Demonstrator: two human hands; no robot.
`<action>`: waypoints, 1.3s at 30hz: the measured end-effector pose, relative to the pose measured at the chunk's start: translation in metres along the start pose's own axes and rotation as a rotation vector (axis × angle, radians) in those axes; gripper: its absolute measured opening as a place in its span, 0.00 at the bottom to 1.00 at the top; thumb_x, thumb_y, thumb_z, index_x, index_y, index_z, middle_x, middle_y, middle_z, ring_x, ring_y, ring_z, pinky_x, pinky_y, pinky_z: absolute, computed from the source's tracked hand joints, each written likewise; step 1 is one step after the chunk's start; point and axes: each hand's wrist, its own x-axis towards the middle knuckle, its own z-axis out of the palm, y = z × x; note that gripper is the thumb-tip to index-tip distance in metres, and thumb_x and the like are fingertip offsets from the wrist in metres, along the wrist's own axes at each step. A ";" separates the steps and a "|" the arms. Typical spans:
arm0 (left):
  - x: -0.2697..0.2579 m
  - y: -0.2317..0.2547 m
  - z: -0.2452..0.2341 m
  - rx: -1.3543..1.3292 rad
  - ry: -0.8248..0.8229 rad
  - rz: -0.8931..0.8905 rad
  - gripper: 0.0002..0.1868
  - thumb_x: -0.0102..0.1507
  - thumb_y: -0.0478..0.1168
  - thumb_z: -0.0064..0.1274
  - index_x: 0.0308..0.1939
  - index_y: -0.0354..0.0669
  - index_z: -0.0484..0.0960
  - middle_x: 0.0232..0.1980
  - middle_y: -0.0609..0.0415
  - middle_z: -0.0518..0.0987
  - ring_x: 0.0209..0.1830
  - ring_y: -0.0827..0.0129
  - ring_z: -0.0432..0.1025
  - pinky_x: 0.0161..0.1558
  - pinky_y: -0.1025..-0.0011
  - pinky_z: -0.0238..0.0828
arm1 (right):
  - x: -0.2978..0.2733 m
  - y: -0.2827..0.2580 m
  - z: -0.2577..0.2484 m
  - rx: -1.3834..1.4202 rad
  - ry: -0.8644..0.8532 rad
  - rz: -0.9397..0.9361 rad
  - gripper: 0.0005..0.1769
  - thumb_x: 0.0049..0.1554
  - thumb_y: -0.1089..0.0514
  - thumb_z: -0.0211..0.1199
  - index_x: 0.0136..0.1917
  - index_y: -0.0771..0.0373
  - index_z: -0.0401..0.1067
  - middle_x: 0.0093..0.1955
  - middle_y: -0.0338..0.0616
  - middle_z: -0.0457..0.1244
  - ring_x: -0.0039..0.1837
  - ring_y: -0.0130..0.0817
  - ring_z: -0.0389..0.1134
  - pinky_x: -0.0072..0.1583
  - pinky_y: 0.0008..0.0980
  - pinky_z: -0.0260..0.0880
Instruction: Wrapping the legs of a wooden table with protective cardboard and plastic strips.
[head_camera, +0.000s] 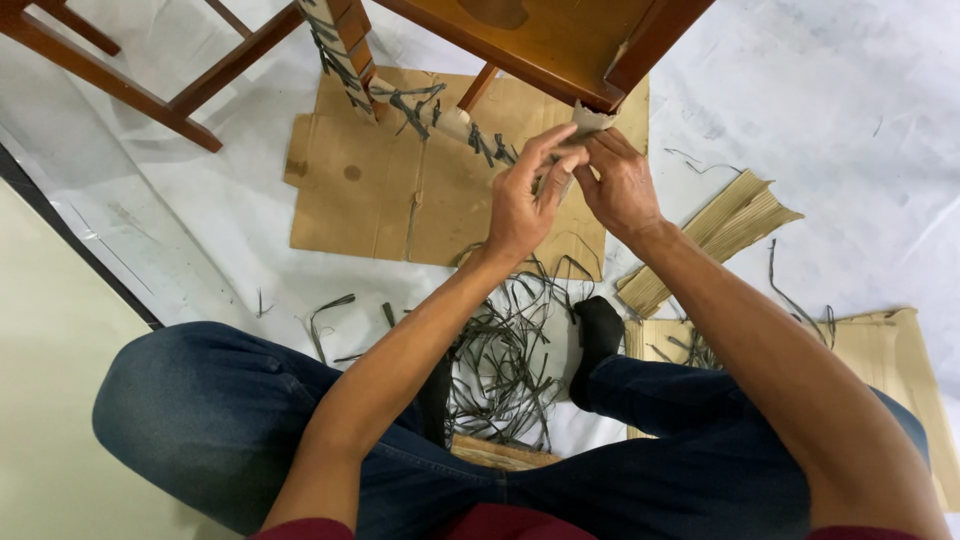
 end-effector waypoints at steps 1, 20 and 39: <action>0.001 -0.004 0.000 -0.003 -0.026 0.043 0.19 0.74 0.42 0.48 0.68 0.41 0.71 0.54 0.49 0.84 0.56 0.64 0.82 0.53 0.68 0.81 | -0.003 0.007 0.006 0.016 -0.021 0.052 0.07 0.61 0.68 0.64 0.54 0.70 0.77 0.52 0.51 0.69 0.55 0.45 0.70 0.55 0.40 0.75; 0.007 -0.059 0.020 -0.029 -0.015 -0.236 0.24 0.62 0.18 0.39 0.58 0.36 0.76 0.57 0.44 0.79 0.57 0.61 0.78 0.52 0.70 0.77 | -0.002 -0.016 -0.013 0.037 0.016 0.042 0.10 0.60 0.69 0.63 0.55 0.68 0.77 0.53 0.50 0.69 0.57 0.47 0.70 0.57 0.43 0.74; 0.030 -0.047 -0.008 0.527 -0.374 -0.115 0.10 0.64 0.39 0.53 0.48 0.44 0.81 0.56 0.54 0.70 0.49 0.60 0.75 0.50 0.59 0.75 | 0.001 -0.019 -0.027 0.088 0.010 0.022 0.07 0.59 0.70 0.65 0.52 0.67 0.75 0.49 0.51 0.66 0.52 0.48 0.68 0.51 0.43 0.72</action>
